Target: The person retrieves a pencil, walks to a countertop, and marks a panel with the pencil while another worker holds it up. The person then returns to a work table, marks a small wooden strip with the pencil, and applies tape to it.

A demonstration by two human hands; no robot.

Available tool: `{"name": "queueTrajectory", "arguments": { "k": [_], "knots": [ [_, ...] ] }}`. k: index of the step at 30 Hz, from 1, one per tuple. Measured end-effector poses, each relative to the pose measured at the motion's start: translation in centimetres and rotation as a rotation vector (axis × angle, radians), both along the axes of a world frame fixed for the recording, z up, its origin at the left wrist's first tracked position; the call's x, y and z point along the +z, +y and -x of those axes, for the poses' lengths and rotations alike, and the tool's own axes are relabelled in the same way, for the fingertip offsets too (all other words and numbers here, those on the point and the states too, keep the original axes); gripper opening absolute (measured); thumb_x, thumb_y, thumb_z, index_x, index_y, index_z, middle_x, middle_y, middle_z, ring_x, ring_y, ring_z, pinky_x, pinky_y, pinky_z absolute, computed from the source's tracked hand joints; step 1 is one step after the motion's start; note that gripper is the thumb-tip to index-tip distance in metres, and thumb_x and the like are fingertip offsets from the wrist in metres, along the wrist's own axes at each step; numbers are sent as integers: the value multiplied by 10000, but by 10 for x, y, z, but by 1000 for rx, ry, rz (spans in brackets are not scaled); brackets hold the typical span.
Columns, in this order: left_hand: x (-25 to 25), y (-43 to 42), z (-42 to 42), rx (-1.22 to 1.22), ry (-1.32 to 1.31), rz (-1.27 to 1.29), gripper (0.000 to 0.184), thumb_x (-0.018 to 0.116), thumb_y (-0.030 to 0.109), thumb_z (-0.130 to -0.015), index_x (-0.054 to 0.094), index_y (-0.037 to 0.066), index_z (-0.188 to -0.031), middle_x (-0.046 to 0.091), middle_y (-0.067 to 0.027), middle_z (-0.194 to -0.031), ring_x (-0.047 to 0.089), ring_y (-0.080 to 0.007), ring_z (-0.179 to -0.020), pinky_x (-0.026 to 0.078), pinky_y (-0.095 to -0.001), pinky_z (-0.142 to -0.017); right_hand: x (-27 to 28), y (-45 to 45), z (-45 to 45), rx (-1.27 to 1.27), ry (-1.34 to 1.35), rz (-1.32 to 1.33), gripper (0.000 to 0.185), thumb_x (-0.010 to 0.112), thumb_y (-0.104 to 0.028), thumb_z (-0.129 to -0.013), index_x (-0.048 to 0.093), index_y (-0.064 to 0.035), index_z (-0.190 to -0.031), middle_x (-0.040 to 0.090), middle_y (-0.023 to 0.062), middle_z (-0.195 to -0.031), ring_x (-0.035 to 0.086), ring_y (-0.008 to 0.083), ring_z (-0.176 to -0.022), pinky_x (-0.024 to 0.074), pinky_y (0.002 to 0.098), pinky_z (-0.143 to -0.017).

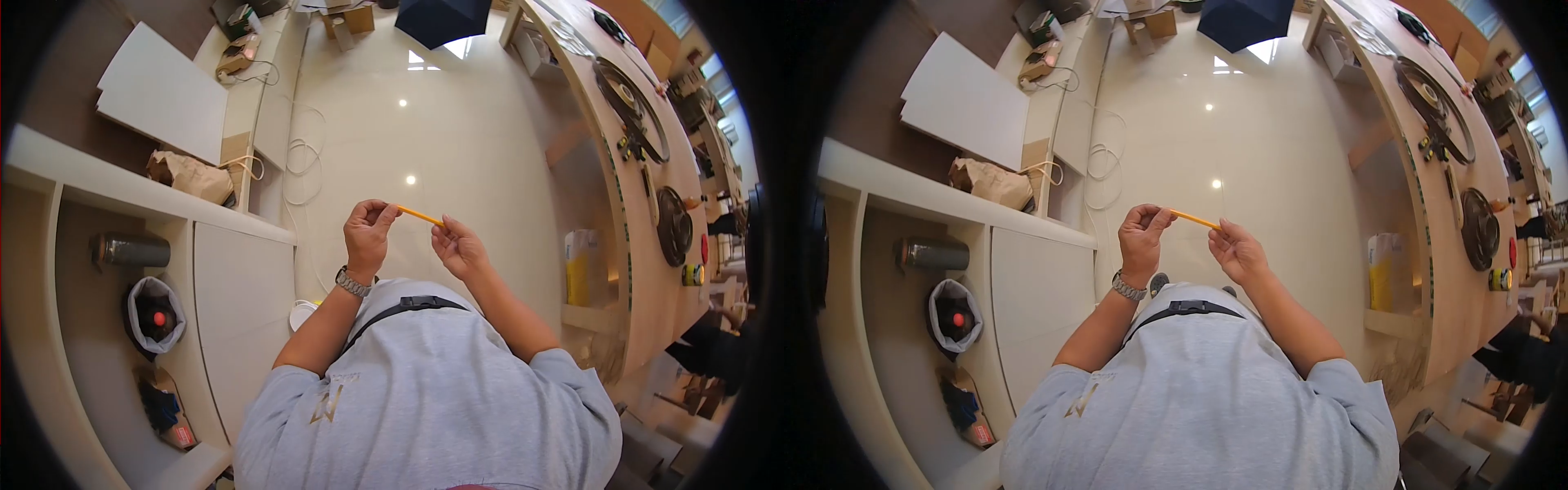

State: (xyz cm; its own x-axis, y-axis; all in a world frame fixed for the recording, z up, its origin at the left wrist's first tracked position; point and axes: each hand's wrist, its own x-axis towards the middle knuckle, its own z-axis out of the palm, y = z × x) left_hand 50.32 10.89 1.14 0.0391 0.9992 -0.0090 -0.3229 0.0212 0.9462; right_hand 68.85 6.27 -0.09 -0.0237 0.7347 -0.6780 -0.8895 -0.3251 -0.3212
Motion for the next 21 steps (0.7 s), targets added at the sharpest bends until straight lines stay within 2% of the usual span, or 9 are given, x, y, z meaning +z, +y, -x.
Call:
{"name": "queueTrajectory", "arguments": {
  "k": [3,9,13,16,19,21],
  "knots": [
    [0,6,21,61,-1,-3,184,673,38,-889,533,-9,-997,686,-96,-907,681,-140,-845,549,-244,-779,-3,2,9,214,-153,-120,147,664,-140,-908,530,-84,-928,625,77,-869,646,148,-744,564,257,-647],
    [0,15,69,156,49,-6,292,685,43,-879,449,-3,-1045,693,-97,-867,672,-122,-818,534,-233,-755,1,20,48,498,-192,-214,134,651,-146,-921,536,-77,-910,639,90,-837,609,116,-620,525,227,-545],
    [-1,17,99,213,68,-15,322,699,56,-872,436,-4,-1047,696,-96,-844,659,-108,-787,519,-224,-730,4,30,78,585,-202,-211,117,631,-142,-935,550,-61,-918,639,92,-830,594,108,-583,508,210,-519],
    [-2,17,119,224,102,-9,336,695,49,-874,441,-3,-1087,701,-114,-885,668,-126,-833,524,-237,-774,7,35,95,630,-206,-215,112,619,-143,-943,554,-54,-925,642,95,-831,598,108,-573,509,209,-513],
    [-5,16,133,242,163,-5,344,694,55,-877,458,-13,-1118,701,-104,-882,659,-114,-826,519,-232,-760,8,39,107,663,-217,-215,111,612,-144,-947,553,-53,-926,647,100,-835,606,110,-574,513,212,-514],
    [-8,16,139,273,192,-29,326,689,55,-881,484,-18,-1123,694,-81,-857,642,-94,-779,507,-220,-708,6,41,114,675,-213,-211,111,608,-145,-950,551,-52,-929,649,103,-839,611,112,-575,516,214,-514]
  ]
}}
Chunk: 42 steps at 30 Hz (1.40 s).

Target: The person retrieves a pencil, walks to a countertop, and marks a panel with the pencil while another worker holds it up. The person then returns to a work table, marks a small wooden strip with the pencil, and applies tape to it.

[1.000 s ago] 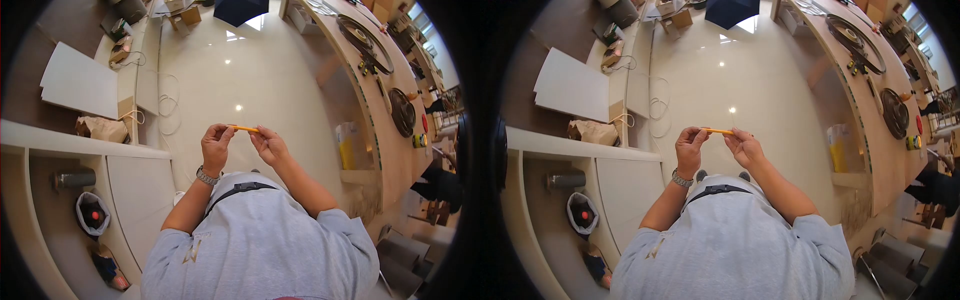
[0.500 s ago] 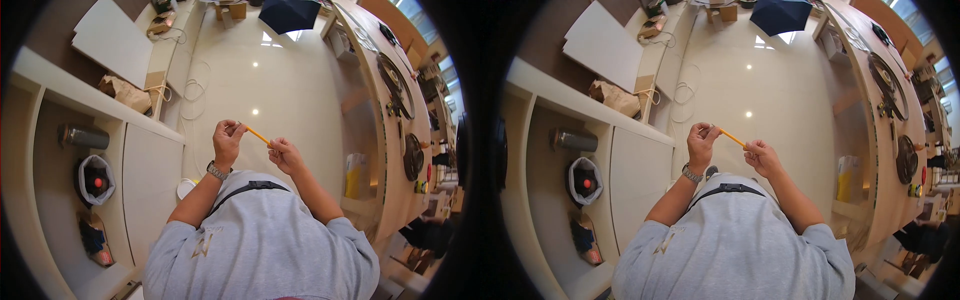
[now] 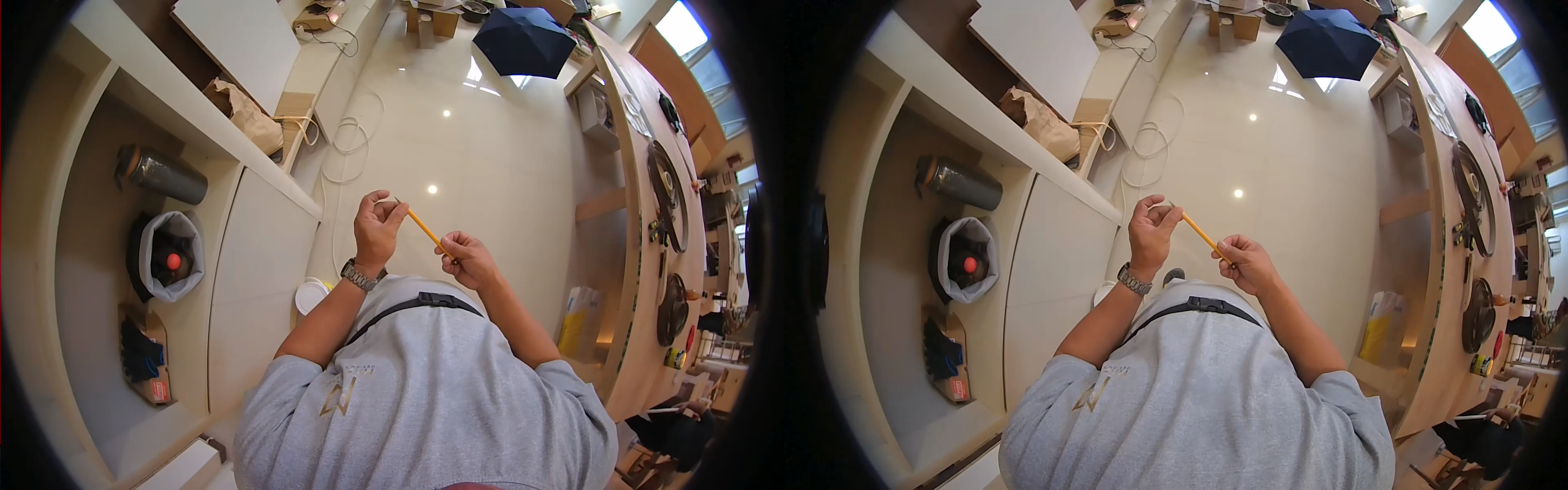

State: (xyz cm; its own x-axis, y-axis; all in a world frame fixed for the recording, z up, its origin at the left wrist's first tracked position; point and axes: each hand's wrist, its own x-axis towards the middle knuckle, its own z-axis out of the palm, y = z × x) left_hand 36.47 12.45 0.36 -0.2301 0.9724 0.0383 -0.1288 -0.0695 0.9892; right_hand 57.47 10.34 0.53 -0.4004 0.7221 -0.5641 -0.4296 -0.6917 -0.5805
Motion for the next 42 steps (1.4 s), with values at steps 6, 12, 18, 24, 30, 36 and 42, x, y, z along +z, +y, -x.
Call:
{"name": "queueTrajectory", "arguments": {
  "k": [6,12,18,24,30,36,42],
  "knots": [
    [-4,1,11,4,-42,-9,285,681,45,-884,534,-17,-1120,672,-48,-850,626,-78,-771,505,-216,-696,0,4,14,27,-19,16,116,607,-151,-951,545,-56,-932,648,102,-840,610,116,-580,518,214,-515],
    [-25,3,11,-4,-27,63,197,656,32,-890,589,3,-1073,655,-50,-904,627,-100,-872,529,-245,-776,8,6,19,167,-293,-167,163,619,-142,-935,582,-8,-1021,661,88,-875,606,115,-642,510,236,-569],
    [-7,-15,20,-356,24,157,109,647,110,-899,636,7,-932,648,-29,-822,596,-93,-791,505,-267,-713,10,8,44,326,-551,-438,260,611,-167,-942,634,17,-1124,679,48,-878,576,80,-663,486,221,-609],
    [-21,-21,40,-366,51,185,150,582,140,-941,640,5,-913,663,-44,-848,609,-117,-793,503,-272,-738,2,12,61,414,-639,-513,272,600,-210,-956,654,15,-1099,666,23,-799,531,62,-612,454,223,-557],
    [-29,-43,165,218,242,72,193,527,200,-996,620,32,-980,679,-64,-916,642,-130,-843,522,-285,-737,-28,12,49,415,-788,-506,310,608,-266,-947,667,14,-1065,658,33,-747,526,77,-582,452,240,-537],
    [17,-96,344,1065,624,244,226,533,140,-956,626,-37,-1061,670,-180,-1054,656,-267,-968,511,-361,-859,-61,3,23,448,-920,-430,355,609,-320,-934,684,23,-983,653,47,-722,529,98,-560,451,262,-532],
    [23,-128,436,1252,780,312,330,496,8,-876,564,-89,-1184,633,-258,-1141,612,-330,-1100,480,-377,-940,-111,-1,-5,487,-1035,-362,370,606,-328,-922,681,29,-986,661,74,-712,540,126,-546,460,287,-519]
  ]
}}
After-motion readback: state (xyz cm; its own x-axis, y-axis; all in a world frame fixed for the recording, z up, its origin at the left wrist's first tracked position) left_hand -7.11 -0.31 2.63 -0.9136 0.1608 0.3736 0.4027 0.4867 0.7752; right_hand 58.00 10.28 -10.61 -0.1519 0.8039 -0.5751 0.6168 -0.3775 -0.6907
